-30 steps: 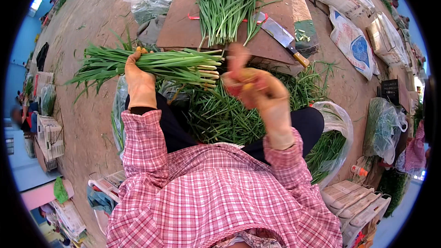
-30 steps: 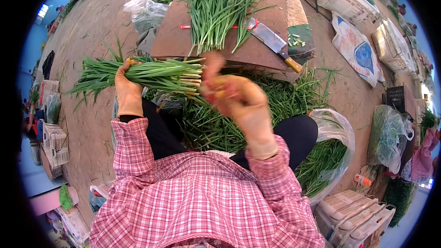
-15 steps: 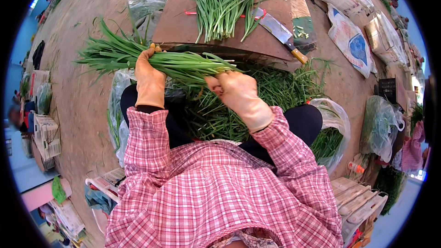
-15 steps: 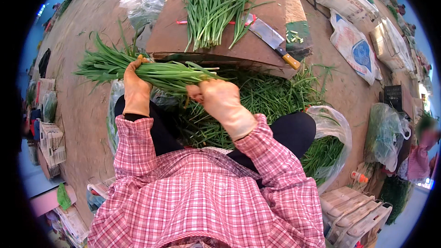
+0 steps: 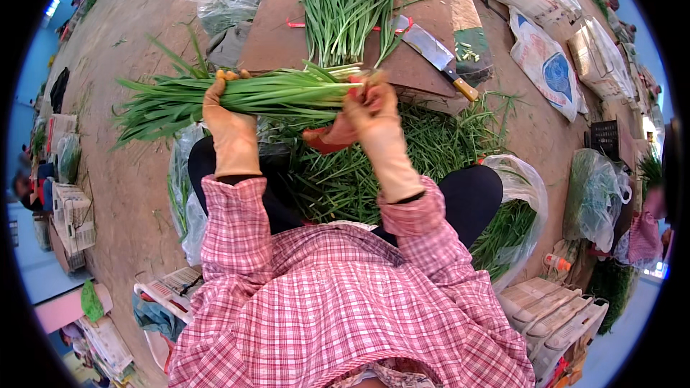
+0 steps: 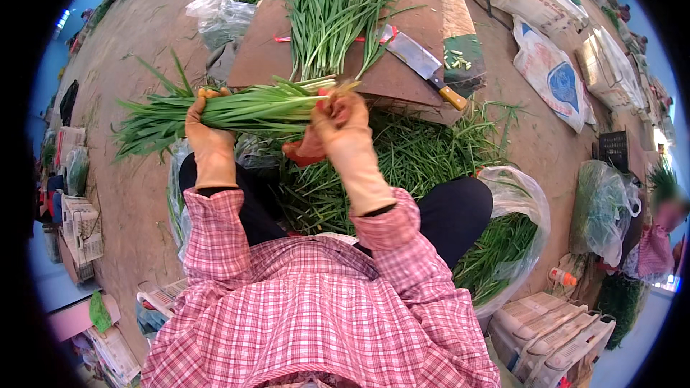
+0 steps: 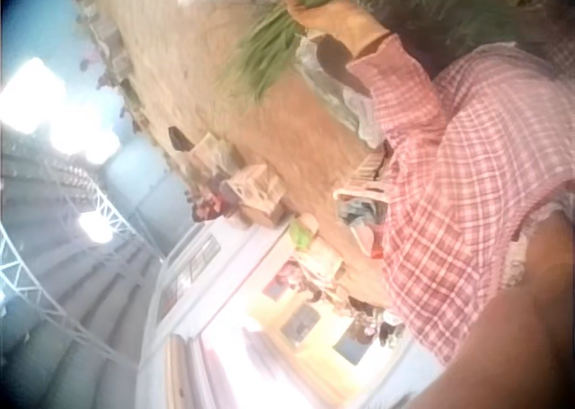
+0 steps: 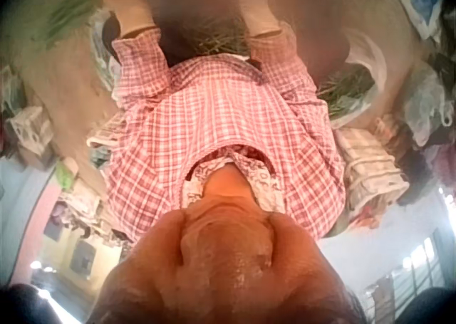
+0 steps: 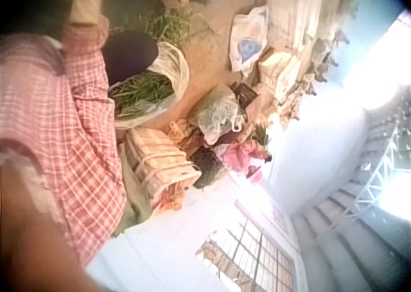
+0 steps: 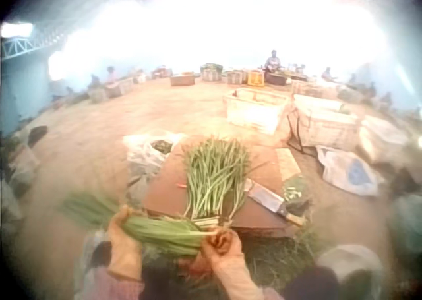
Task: The person pulls green onions from a plastic bag, removes outer layers and loose debris by hand, and gathers the stalks into a bundle.
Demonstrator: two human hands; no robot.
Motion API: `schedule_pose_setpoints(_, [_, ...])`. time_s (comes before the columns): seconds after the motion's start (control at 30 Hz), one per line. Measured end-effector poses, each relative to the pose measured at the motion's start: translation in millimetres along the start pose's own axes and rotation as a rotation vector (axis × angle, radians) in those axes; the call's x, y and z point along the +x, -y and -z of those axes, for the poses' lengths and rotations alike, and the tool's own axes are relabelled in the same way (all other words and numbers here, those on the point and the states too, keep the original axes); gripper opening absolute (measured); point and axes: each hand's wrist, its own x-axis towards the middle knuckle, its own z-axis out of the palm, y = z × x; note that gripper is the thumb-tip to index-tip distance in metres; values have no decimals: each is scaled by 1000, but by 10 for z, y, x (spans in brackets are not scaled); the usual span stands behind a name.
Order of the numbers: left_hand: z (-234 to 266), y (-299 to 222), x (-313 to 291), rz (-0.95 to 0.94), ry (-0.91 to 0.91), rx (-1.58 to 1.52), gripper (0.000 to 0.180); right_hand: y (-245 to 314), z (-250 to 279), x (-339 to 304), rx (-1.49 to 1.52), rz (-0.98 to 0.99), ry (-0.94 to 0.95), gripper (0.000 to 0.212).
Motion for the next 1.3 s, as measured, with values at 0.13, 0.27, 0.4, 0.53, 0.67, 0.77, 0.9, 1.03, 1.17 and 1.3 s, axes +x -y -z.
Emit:
schedule_pose_setpoints(0.13, [160, 35, 11, 7, 13, 51, 16, 9, 158, 57, -280, -268, 166, 49])
schedule_pose_setpoints(0.27, [246, -122, 34, 11, 53, 39, 19, -4, 653, 91, 331, -434, -111, 31])
schedule_pose_setpoints(0.4, [212, 26, -13, 6, -11, 48, 17, 379, 353, 68, -318, -358, 205, 39])
schedule_pose_setpoints(0.53, [205, 266, -73, 2, 13, 124, 16, 38, 215, 119, -210, -404, 271, 50])
schedule_pose_setpoints(0.67, [126, 406, -189, -80, -52, 202, 14, -95, 77, 119, -436, -511, 236, 52])
schedule_pose_setpoints(0.77, [111, 462, -230, -185, -18, 284, 12, -221, 26, 35, -437, -440, 159, 49])
schedule_pose_setpoints(0.9, [119, 491, -173, -156, -55, 264, 12, -374, 218, 65, -260, -456, 159, 49])
schedule_pose_setpoints(1.03, [102, 587, -226, -184, -142, 290, 13, -51, 21, 134, -658, -403, 124, 38])
schedule_pose_setpoints(1.17, [74, 550, -180, -181, -178, 333, 13, -426, 190, 124, -394, -451, 46, 37])
schedule_pose_setpoints(1.3, [181, 565, -121, -170, -171, 312, 14, -182, 103, 142, -205, -441, 191, 52])
